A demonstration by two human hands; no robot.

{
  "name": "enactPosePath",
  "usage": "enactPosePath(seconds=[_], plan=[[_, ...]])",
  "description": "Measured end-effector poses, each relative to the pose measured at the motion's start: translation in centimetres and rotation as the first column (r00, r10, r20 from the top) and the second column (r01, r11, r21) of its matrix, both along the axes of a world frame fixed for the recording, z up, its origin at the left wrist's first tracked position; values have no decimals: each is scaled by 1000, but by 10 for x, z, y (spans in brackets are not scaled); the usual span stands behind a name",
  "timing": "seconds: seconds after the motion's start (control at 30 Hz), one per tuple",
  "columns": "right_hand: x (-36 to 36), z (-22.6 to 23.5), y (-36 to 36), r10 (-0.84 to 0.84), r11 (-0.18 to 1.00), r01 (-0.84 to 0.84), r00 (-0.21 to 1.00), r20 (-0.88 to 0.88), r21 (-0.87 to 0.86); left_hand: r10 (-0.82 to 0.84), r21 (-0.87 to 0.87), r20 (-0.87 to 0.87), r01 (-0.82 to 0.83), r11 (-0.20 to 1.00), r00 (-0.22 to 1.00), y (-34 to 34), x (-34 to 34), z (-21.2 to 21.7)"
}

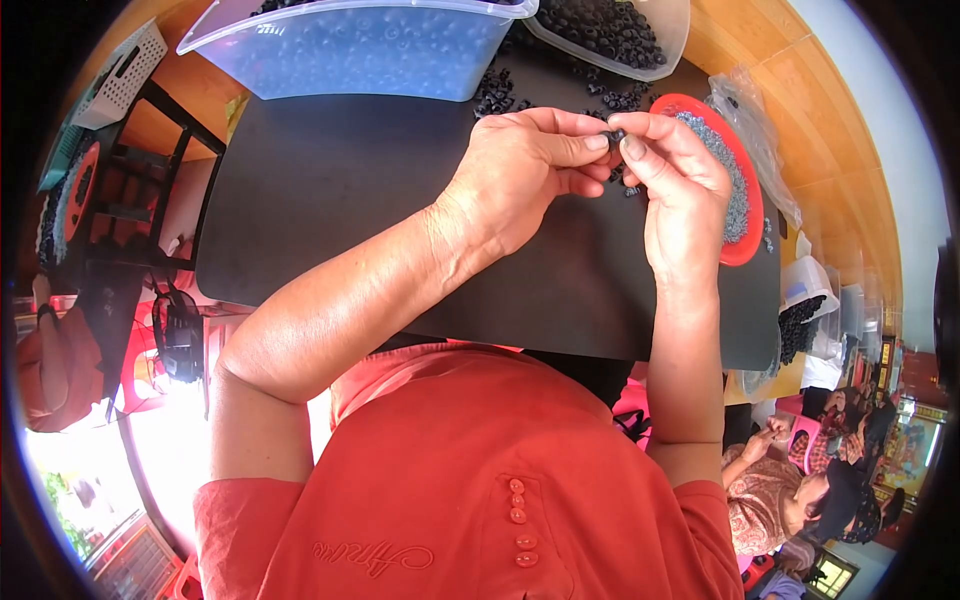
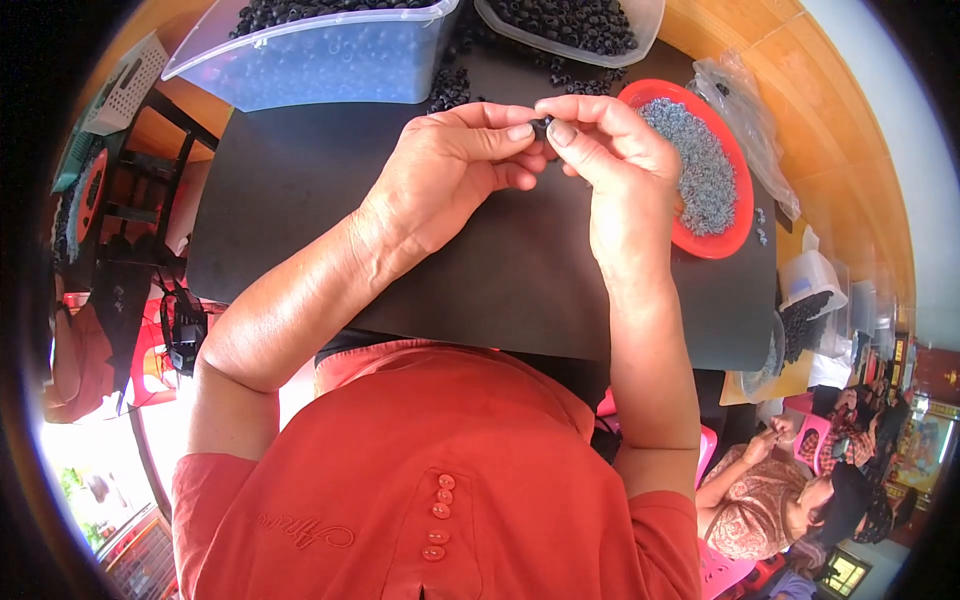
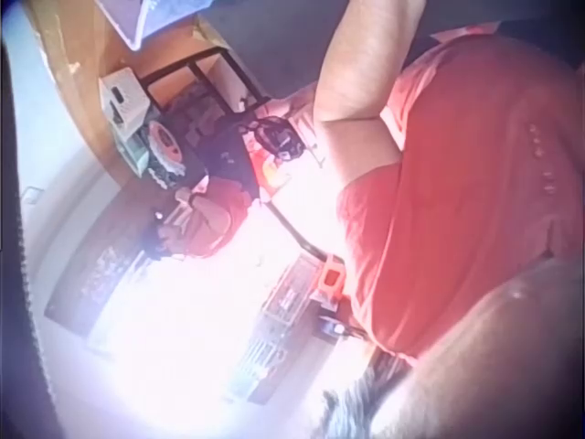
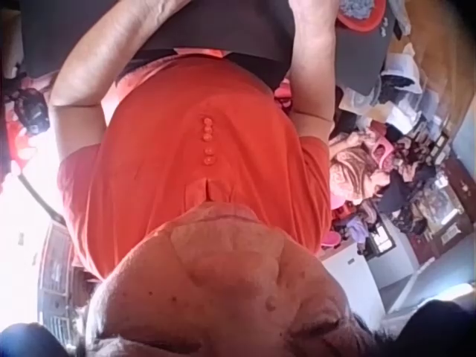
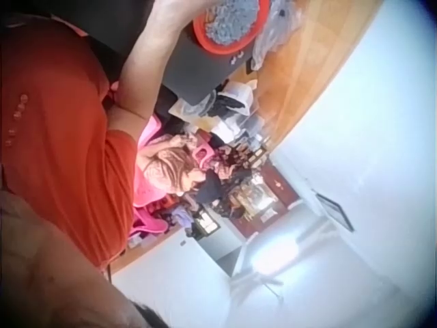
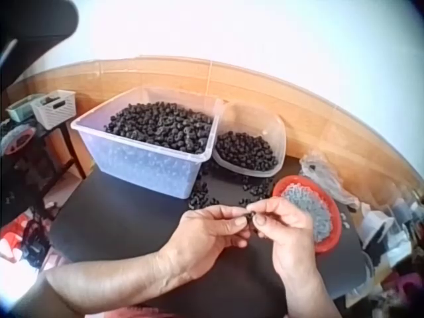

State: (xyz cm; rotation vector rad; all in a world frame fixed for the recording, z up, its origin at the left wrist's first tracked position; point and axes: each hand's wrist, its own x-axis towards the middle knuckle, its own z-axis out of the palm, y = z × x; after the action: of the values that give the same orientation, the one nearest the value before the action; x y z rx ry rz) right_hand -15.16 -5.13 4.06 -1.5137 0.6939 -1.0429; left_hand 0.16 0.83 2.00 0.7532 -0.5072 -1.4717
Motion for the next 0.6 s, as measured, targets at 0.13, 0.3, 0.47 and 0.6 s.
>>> enactPosePath(seconds=[0.13, 0.3, 0.47, 0.6], plan=[[-1, 1, 1, -9, 993, 1, 998, -67, -119, 20, -9, -2, -20, 1000, 1000, 1, -1, 3], [-2, -2, 0, -17, 977, 3, 998, -66, -214, 37, -21, -16, -37, 999, 999, 1, -2, 2], [-2, -4, -4, -101, 838, 3, 983, -151, -545, 42, -15, -3, -42, 999, 999, 0, -2, 2], [1, -2, 4, -137, 904, 70, 982, -130, -422, 50, -20, -10, -50, 999, 999, 2, -3, 5]])
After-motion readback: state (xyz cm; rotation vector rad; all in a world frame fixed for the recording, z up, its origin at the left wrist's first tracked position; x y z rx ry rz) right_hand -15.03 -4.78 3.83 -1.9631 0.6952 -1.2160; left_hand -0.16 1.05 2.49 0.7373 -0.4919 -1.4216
